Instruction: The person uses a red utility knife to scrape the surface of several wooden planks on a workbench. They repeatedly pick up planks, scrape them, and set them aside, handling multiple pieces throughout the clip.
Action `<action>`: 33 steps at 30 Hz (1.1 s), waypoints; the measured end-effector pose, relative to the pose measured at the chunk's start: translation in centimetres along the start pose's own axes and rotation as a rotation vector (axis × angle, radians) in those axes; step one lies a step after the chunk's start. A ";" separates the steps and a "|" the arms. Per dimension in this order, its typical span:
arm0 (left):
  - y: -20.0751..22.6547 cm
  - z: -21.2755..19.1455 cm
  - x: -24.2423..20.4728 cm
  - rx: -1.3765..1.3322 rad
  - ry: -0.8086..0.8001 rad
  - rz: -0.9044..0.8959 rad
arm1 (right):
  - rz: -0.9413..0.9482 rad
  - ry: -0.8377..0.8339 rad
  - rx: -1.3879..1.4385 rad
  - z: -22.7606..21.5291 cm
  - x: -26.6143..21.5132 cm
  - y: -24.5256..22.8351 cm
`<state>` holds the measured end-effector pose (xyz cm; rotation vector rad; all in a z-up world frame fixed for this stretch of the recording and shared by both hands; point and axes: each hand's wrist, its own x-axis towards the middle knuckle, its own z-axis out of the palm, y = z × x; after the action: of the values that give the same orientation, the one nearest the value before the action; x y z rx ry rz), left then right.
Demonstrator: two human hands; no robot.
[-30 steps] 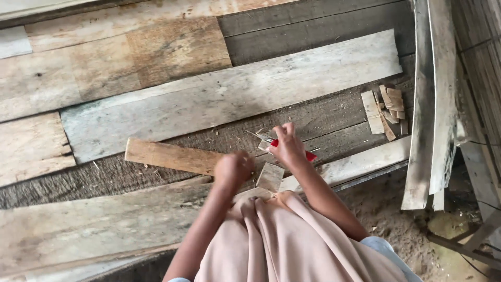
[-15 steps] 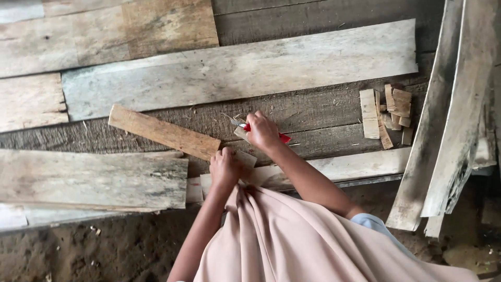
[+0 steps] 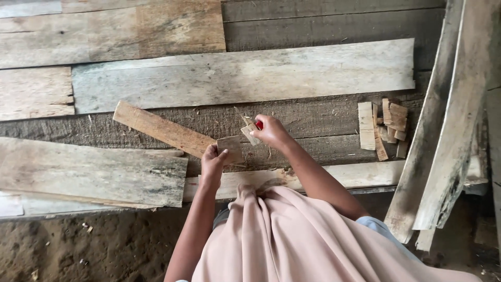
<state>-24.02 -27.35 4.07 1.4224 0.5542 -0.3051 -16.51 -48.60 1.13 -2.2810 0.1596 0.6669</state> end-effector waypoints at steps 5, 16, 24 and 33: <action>2.4 4.6 1.3 -0.164 -0.235 -0.113 | 0.021 -0.005 0.387 -4.1 -4.0 -2.7; -7.4 17.5 5.0 0.002 -0.361 -0.119 | 0.242 0.491 0.198 -6.8 -9.0 9.7; -6.6 31.8 -1.4 -0.016 -0.506 -0.052 | 0.435 0.704 -0.180 -15.1 -15.1 12.8; -8.4 36.7 -3.5 0.326 -0.477 0.040 | 0.414 0.758 -0.154 -17.4 -16.2 22.4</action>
<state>-24.66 -65.04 0.76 1.6004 0.0855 -0.7042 -30.01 -78.03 5.56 -2.5679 0.9844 -0.0339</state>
